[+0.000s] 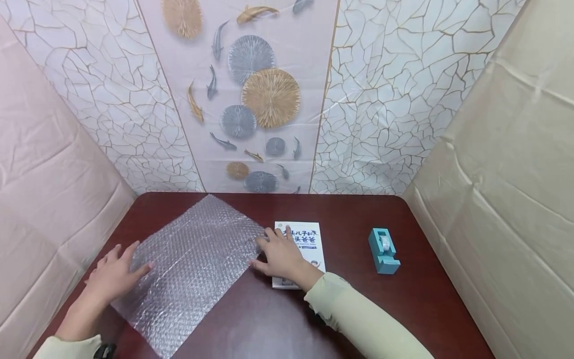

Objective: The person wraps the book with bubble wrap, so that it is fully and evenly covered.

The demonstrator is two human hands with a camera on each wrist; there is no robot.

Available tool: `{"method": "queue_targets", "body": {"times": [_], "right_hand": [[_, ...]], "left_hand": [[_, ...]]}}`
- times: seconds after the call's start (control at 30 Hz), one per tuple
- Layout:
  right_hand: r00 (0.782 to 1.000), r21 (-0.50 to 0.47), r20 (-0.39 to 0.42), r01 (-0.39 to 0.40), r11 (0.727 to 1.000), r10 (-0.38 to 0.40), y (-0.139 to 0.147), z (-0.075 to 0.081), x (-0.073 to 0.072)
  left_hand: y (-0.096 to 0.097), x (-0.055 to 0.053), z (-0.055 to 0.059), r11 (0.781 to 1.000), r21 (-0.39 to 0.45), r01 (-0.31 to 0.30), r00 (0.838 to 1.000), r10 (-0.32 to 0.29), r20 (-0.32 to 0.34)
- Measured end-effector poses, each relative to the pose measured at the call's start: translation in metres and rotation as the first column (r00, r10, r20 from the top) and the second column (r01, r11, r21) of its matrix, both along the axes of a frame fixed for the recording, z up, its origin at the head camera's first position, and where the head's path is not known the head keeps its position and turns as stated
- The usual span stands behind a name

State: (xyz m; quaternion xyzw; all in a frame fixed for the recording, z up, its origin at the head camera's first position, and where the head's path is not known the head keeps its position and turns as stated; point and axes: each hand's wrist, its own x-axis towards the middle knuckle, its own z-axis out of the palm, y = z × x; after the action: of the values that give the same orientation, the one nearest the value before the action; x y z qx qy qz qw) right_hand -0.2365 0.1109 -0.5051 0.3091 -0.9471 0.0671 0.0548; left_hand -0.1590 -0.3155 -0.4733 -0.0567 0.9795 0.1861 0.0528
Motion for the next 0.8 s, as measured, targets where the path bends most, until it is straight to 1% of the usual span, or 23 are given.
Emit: {"method": "queue_targets", "body": {"times": [0.1, 0.17, 0.2, 0.3, 0.43, 0.67, 0.8], "right_hand": [[1.0, -0.01, -0.013, 0.017, 1.0, -0.017, 0.007, 0.007, -0.002], [0.999, -0.013, -0.008, 0.033, 0.999, -0.034, 0.013, 0.009, -0.002], [0.999, -0.011, -0.006, 0.044, 0.999, -0.044, 0.016, 0.01, 0.0], [0.997, -0.017, -0.007, 0.073, 0.997, -0.073, 0.025, 0.015, 0.004], [0.993, -0.028, -0.032, 0.115, 0.993, -0.116, 0.039, 0.019, 0.009], [0.979, -0.019, -0.056, 0.194, 0.981, -0.195, 0.066, 0.021, 0.015], [0.971, -0.005, -0.028, 0.236, 0.972, -0.236, 0.079, 0.022, 0.018]], "left_hand": [[0.013, -0.009, 0.006, 0.999, 0.0, 0.035, 0.995, -0.035, -0.094], [0.023, -0.012, 0.009, 0.999, 0.009, 0.046, 0.989, -0.045, -0.138], [0.027, -0.013, 0.011, 0.998, 0.016, 0.053, 0.988, -0.05, -0.149], [0.037, -0.017, 0.014, 0.997, 0.054, 0.063, 0.986, -0.053, -0.157], [0.048, -0.02, 0.014, 0.994, 0.08, 0.069, 0.985, -0.056, -0.162], [0.067, -0.023, 0.017, 0.991, 0.066, 0.112, 0.977, -0.098, -0.19], [0.077, -0.024, 0.017, 0.989, 0.062, 0.133, 0.974, -0.119, -0.193]]}}
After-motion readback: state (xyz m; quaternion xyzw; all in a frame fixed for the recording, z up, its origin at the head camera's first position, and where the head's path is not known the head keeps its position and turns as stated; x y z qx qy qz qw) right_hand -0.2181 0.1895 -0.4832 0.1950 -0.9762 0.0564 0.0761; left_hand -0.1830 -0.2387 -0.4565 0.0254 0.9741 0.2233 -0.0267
